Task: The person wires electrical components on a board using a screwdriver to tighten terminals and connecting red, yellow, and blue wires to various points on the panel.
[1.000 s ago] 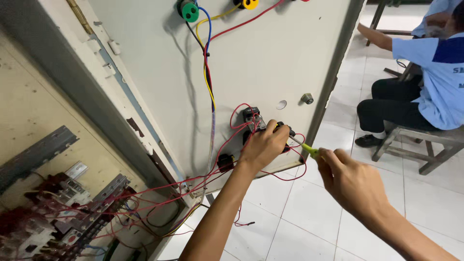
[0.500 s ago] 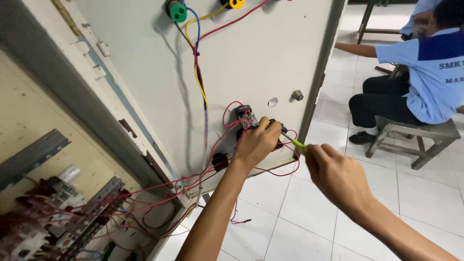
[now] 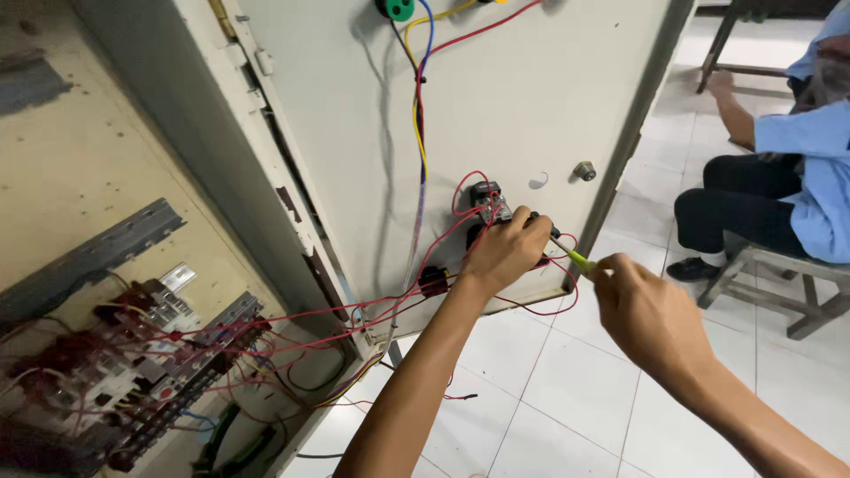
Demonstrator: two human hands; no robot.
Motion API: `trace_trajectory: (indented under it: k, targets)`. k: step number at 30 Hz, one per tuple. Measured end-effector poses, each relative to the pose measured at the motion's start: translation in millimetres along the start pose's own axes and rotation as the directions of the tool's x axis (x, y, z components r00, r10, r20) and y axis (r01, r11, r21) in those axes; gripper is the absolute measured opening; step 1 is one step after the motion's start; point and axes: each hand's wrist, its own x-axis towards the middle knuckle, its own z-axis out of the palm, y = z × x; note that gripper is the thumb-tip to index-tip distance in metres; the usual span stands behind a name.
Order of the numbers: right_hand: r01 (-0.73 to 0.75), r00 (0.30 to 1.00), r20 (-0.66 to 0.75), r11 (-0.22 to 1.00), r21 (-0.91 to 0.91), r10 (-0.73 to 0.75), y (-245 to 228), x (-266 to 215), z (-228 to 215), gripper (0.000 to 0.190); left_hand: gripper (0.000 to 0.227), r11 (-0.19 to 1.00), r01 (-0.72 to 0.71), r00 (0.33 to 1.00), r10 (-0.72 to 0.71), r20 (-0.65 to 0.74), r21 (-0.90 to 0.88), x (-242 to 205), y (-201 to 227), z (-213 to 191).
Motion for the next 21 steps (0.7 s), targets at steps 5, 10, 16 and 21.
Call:
trace_trajectory:
  k: [5, 10, 16, 21]
  targets:
    - [-0.225, 0.954, 0.257, 0.931, 0.288, 0.152, 19, 13, 8, 0.047, 0.022, 1.0, -0.008, 1.0, 0.009, -0.01, 0.028, -5, -2, 0]
    - [0.334, 0.92, -0.214, 0.942, -0.012, -0.329, 24, -1, 5, 0.031, 0.023, 0.999, -0.006, 1.0, 0.005, 0.023, 0.042, -2, -3, -4]
    - [0.181, 0.961, -0.175, 0.967, -0.178, -0.212, 3, 3, -13, 0.013, 0.024, 0.999, -0.025, 0.999, 0.026, -0.032, 0.031, -2, -1, -2]
    - [-0.507, 0.843, 0.419, 0.759, 0.409, 0.338, -17, 19, -44, 0.056, 0.024, 1.0, -0.022, 0.999, 0.022, -0.035, 0.019, -3, -1, 5]
